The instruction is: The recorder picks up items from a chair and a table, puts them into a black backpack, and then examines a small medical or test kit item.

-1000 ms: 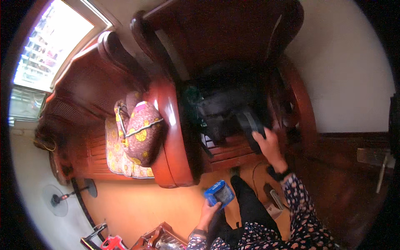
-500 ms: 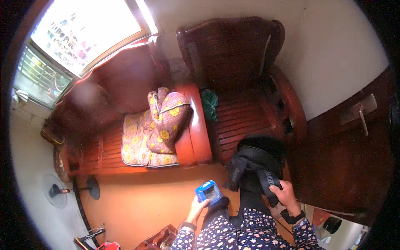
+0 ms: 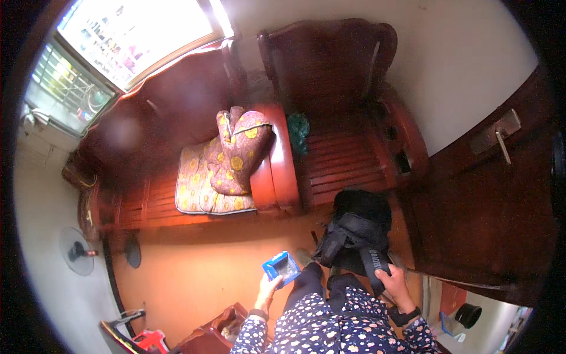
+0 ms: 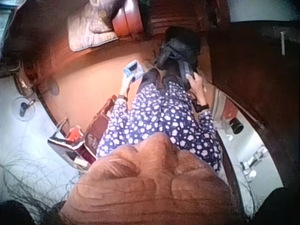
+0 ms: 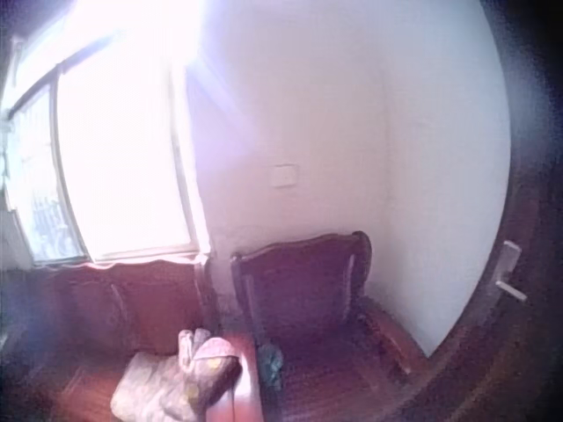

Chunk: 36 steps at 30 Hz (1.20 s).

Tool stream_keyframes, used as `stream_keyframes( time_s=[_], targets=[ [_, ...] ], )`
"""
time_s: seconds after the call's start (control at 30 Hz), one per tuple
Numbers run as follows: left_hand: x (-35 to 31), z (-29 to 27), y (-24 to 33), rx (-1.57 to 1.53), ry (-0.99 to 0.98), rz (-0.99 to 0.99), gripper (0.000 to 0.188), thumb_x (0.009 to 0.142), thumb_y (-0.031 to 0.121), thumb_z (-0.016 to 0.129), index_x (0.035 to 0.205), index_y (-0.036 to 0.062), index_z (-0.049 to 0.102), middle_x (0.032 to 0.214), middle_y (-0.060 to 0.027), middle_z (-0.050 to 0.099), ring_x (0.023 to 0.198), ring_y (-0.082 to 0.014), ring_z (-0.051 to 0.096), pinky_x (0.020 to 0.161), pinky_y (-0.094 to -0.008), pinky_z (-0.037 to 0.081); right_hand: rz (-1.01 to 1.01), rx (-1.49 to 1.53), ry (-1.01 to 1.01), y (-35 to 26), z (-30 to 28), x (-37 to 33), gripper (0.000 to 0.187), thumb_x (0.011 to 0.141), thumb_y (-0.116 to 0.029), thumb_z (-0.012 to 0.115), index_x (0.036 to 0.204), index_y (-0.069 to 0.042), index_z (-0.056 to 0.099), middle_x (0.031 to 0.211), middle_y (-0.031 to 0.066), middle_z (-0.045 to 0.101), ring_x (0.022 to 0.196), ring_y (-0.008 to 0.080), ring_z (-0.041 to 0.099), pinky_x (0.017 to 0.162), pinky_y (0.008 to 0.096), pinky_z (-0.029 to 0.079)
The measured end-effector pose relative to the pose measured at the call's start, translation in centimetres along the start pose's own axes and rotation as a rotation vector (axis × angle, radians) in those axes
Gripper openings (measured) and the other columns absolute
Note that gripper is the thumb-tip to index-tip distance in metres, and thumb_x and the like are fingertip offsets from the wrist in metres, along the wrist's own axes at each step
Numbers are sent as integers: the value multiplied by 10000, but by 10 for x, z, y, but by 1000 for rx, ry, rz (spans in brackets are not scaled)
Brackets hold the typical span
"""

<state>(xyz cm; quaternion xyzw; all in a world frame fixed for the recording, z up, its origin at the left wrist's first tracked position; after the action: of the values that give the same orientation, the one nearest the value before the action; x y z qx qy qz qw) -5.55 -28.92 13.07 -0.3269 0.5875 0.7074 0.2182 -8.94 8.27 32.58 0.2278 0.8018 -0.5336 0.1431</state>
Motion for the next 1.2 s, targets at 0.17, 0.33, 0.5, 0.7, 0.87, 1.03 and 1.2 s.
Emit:
stream_keyframes(
  time_s=[0.17, 0.33, 0.5, 0.7, 0.87, 1.03, 1.2],
  targets=[
    [-30, 7, -27, -112, 24, -35, 439, 791, 207, 676, 1190, 105, 522, 998, -1, 612, 726, -74, 553, 526, -200, 423, 20, 73, -173, 24, -1, -12, 213, 820, -193, 624, 861, 16, 640, 730, 19, 634, 676, 85, 547, 631, 270, 460],
    [-66, 14, -54, -343, 116, -43, 487, 791, 183, 669, 1227, 73, 482, 1042, -49, 612, 843, -139, 611, 646, -272, 524, -106, -98, -256, 16, -6, -32, 263, 807, -231, 629, 857, 27, 624, 720, 117, 639, 652, 164, 581, 628, 319, 464],
    [-102, 5, -84, -520, 188, 31, 528, 787, 160, 656, 1268, 74, 457, 1139, -71, 594, 969, -197, 617, 761, -369, 543, -231, -251, -395, 12, 0, -48, 267, 797, -237, 636, 853, 24, 625, 707, 151, 629, 642, 219, 598, 623, 333, 465],
    [-128, -36, -114, -671, 340, 122, 473, 824, 226, 616, 1250, 72, 480, 1147, -49, 595, 986, -167, 592, 774, -362, 505, -282, -316, -450, 1, 22, -60, 243, 757, -204, 637, 785, 36, 613, 651, 125, 595, 610, 165, 566, 589, 324, 451],
    [-145, -65, -130, -875, 509, 293, 420, 818, 208, 651, 1192, 74, 514, 1052, -9, 598, 881, -123, 586, 739, -310, 504, -252, -304, -478, 32, 13, -58, 158, 780, -123, 608, 761, 32, 583, 631, 2, 542, 596, 91, 480, 552, 278, 407],
    [-178, -100, -133, -1026, 697, 465, 419, 809, 189, 656, 1186, 72, 516, 1070, -12, 592, 899, -116, 578, 712, -283, 490, -303, -366, -553, 37, 14, -34, 145, 800, -103, 598, 764, 36, 581, 622, -3, 537, 574, 82, 470, 526, 267, 387],
    [-229, -159, -216, -973, 950, 482, 375, 795, 175, 646, 1147, 107, 536, 1103, -57, 550, 941, -150, 552, 642, -294, 489, -266, -365, -642, 2, 37, -55, 155, 820, -110, 591, 816, 44, 602, 684, -13, 555, 617, 75, 465, 556, 238, 380]
  ],
)
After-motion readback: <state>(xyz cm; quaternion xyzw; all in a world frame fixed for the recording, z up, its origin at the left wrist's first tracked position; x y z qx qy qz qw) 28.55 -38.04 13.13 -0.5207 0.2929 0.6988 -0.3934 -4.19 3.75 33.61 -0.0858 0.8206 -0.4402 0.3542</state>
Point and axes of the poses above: each hand's wrist, its own x-axis towards the middle knuckle, its own z-axis out of the palm, y = z × x, the point moved 1 cm from there along x, towards the middle knuckle
